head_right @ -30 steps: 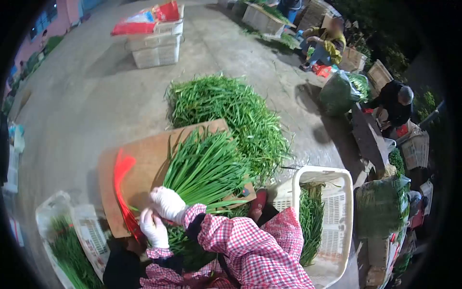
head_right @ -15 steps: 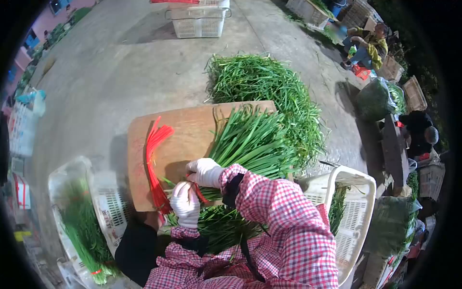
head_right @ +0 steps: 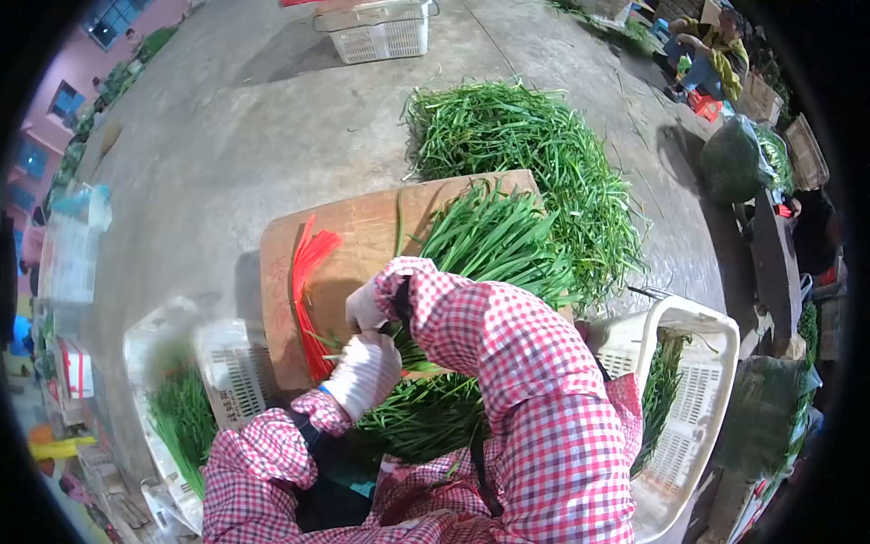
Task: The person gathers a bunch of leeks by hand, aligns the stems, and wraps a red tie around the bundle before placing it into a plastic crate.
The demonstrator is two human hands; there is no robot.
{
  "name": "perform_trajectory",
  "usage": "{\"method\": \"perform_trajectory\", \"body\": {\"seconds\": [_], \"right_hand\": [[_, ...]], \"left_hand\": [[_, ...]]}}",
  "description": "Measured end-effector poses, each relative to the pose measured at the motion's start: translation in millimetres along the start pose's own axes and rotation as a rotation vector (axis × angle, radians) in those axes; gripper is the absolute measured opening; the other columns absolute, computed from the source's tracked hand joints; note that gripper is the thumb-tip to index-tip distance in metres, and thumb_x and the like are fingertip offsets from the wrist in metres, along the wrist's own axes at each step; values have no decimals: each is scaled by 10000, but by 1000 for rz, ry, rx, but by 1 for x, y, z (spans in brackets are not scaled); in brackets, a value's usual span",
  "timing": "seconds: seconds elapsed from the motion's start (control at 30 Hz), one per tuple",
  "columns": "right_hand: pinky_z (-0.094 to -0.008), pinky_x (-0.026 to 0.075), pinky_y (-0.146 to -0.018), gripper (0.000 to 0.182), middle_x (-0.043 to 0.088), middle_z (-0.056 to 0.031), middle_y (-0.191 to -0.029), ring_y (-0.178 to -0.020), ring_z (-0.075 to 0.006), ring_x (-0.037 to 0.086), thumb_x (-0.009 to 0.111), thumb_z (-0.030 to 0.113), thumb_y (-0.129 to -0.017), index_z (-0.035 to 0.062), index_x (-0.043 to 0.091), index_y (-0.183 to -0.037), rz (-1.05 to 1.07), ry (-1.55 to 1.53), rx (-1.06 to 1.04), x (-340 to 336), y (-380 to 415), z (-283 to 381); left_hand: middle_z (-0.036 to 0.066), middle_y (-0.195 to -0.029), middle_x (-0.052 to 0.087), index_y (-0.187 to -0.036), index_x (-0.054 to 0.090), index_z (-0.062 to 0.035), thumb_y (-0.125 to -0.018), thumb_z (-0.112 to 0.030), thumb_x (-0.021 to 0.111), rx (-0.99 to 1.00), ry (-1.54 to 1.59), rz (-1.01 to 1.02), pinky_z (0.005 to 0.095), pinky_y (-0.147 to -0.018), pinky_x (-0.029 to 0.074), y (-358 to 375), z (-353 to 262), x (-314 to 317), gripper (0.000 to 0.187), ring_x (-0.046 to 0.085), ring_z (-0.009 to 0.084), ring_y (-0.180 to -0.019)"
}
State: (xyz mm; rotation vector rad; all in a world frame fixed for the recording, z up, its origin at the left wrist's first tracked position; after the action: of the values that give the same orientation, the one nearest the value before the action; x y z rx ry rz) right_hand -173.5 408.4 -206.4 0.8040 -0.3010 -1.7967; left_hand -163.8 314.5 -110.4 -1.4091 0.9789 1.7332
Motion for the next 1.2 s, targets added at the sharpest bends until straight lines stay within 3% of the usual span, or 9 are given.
{"method": "perform_trajectory", "body": {"seconds": [0.2,0.27,0.47,0.53,0.57,0.6,0.63,0.87,1.2], "right_hand": [[-392,458,-854,362,667,-99,-1036,-966,-263,611,692,213,-738,95,663,-1078,37,335,76,14,-3,22],[-397,443,-886,381,652,-108,-1073,-1005,-268,596,675,223,-750,89,650,-1106,-36,376,99,19,0,31],[-409,395,-980,439,609,-133,-1183,-1120,-285,550,627,253,-789,72,611,-1188,-706,244,421,-9,23,48],[-413,380,-1012,459,594,-142,-1220,-1159,-290,535,611,263,-802,67,598,-1215,-1188,41,604,-14,44,53],[-430,508,-789,252,692,-104,-943,-876,-270,656,683,297,-743,149,706,-946,-549,375,176,-4,-1,62],[-443,508,-759,255,679,-125,-888,-816,-293,661,646,311,-771,132,694,-948,-1234,333,364,-8,15,42],[-436,509,-744,258,677,-126,-868,-791,-292,661,641,294,-781,106,686,-952,-1081,174,126,-33,73,69],[-335,517,-688,201,670,-141,-808,-752,-253,662,650,199,-832,35,654,-949,-1416,-1000,-55,100,184,25],[-421,492,-605,331,630,-118,-713,-671,-324,630,620,417,-825,115,560,-947,-1479,-433,318,129,145,56]], "left_hand": [[209,-978,639,-1092,634,-33,-814,-171,514,448,-258,367,551,-801,431,6,-61,13,333,606,376,-901],[180,-1038,662,-1114,634,-70,-846,-165,493,290,-66,-12,508,-860,449,10,-56,7,318,618,355,-970],[137,-1072,672,-1144,622,-59,-877,-203,457,224,-77,667,449,-862,505,37,-23,107,345,633,321,-1030],[161,-1124,654,-1169,632,-70,-889,-233,454,215,20,-102,511,-939,443,25,-15,71,370,610,357,-1056],[161,-1124,654,-1169,632,-70,-889,-233,454,230,22,-95,511,-939,443,14,-20,43,370,610,357,-1056],[145,-1049,678,-1052,682,-78,-866,-240,485,131,-19,316,481,-868,473,-8,-18,21,315,638,300,-995],[128,-974,703,-934,733,-86,-843,-246,517,22,-68,725,450,-798,503,-6,-12,19,284,666,243,-933],[200,-782,649,-797,689,-60,-758,-192,608,-211,341,253,458,-715,503,-17,18,-3,160,630,379,-774],[203,-722,623,-771,659,-1,-698,-181,636,-255,520,168,434,-676,483,-10,21,2,196,624,365,-738]]}}
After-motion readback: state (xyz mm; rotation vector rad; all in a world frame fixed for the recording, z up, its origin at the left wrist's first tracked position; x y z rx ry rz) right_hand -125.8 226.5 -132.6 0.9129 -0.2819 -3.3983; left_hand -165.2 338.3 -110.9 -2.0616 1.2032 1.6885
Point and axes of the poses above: each hand's wrist, its own y-axis away from the middle knuckle, its own x-axis out of the palm, z = x × y, the point moved 8 cm from there along -y, towards the middle knuckle
